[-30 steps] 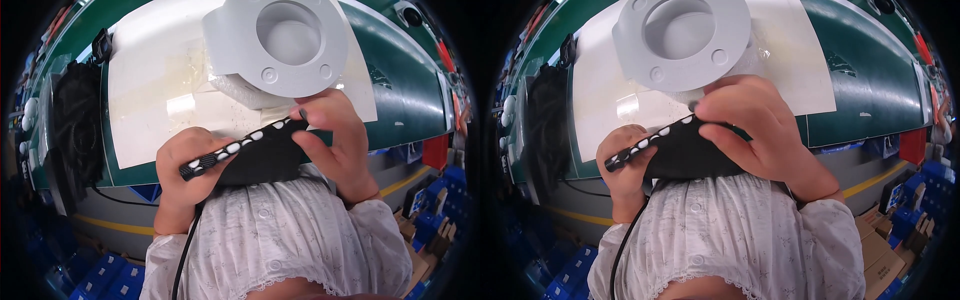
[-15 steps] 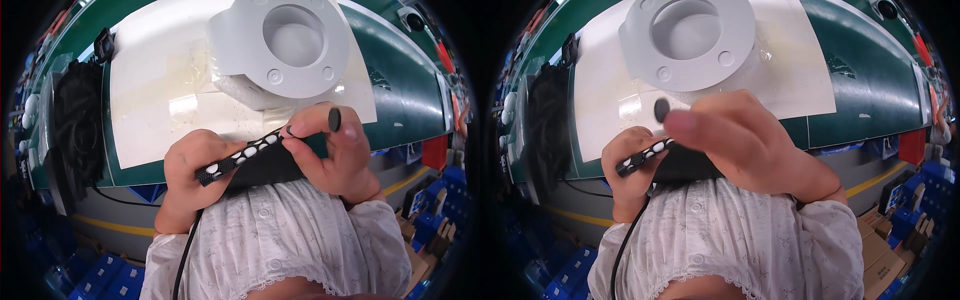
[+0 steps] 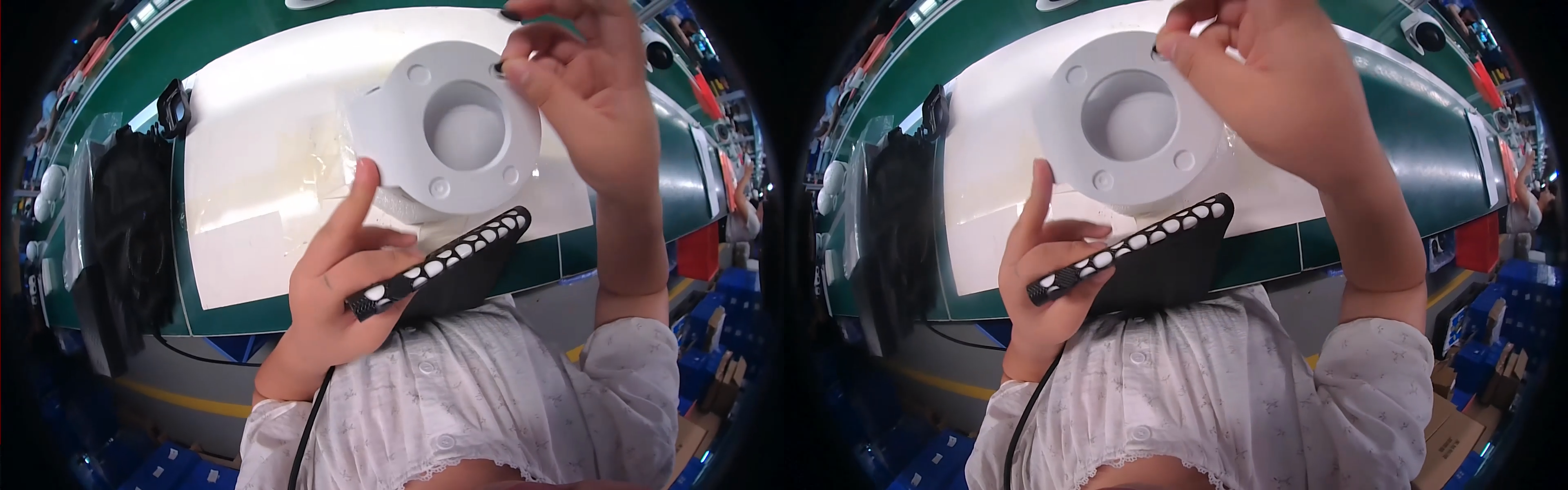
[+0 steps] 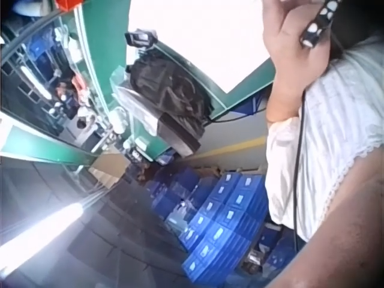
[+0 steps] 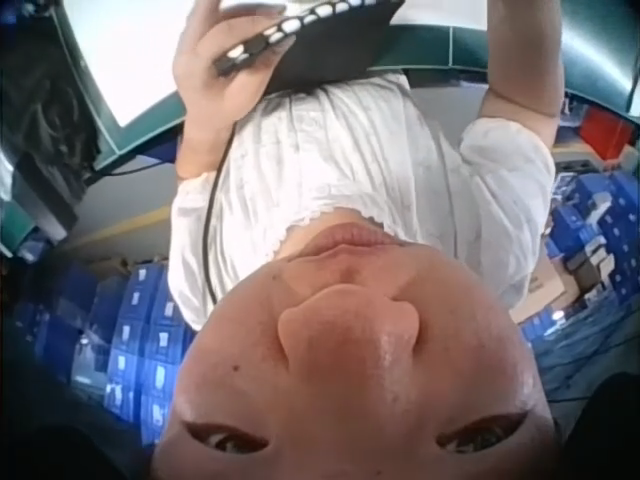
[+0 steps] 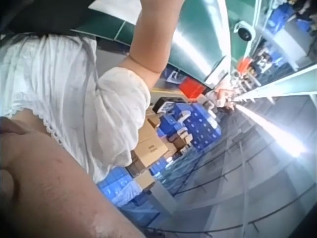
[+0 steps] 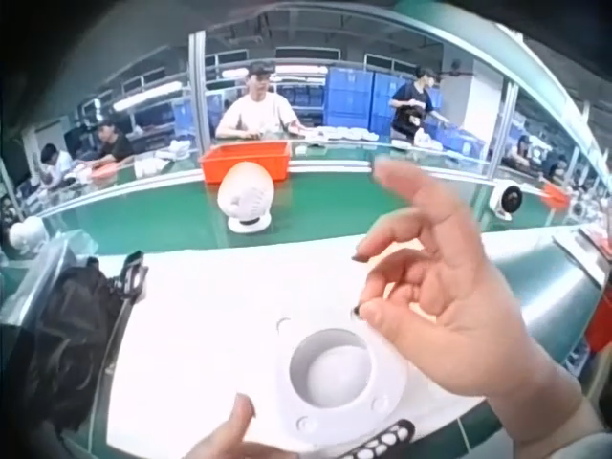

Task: Applying small black circular adhesive pads to the base of a white electronic component at a factory workbench.

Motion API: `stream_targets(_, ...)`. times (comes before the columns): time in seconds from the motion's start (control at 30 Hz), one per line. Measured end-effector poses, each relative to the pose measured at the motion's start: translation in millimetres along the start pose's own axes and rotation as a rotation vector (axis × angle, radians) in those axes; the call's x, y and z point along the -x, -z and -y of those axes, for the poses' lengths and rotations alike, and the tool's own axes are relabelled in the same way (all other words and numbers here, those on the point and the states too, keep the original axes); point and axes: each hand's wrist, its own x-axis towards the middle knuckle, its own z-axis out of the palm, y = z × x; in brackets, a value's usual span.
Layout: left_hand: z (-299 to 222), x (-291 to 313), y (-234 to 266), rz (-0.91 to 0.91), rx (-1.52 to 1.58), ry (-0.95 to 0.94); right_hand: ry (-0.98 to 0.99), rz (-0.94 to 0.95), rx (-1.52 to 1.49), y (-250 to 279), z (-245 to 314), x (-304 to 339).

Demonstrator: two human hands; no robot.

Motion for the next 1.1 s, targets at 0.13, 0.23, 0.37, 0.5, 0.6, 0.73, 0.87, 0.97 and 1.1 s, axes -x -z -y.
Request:
stream_targets(0.13,1,-2,5,0.041,-0.033,-0.029,-0.186,-0.075,-0.040,-1,6,-7)
stream_targets(0.23,0,-4,6,0.046,-0.015,-0.021,-0.517,-0.261,0.298,-14,30,-14)
stream_targets(0.37,-2,-6,7,0.039,0.006,0.012,-0.842,-0.458,0.644,-41,59,-27)
stream_targets(0.5,-6,-7,2,-0.027,0.029,0.040,-0.655,-0.224,1.019,-34,53,-7)
stream_targets(0.6,-3,-5,4,-0.007,0.025,0.030,-0.335,0.134,1.330,-34,54,-6)
stream_targets(0.73,-4,-10,4,0.087,-0.043,0.006,-0.303,0.089,1.329,-29,58,-9)
stream_targets(0.87,-3,-7,3,0.048,0.021,0.013,-0.573,-0.109,0.737,-33,41,-18)
stream_targets(0.97,0,-7,1,0.048,0.034,0.020,-0.702,-0.129,0.562,-33,36,-19)
stream_targets(1.1,0,-7,1,0.059,0.013,-0.028,-0.507,0.020,0.832,-33,31,-6)
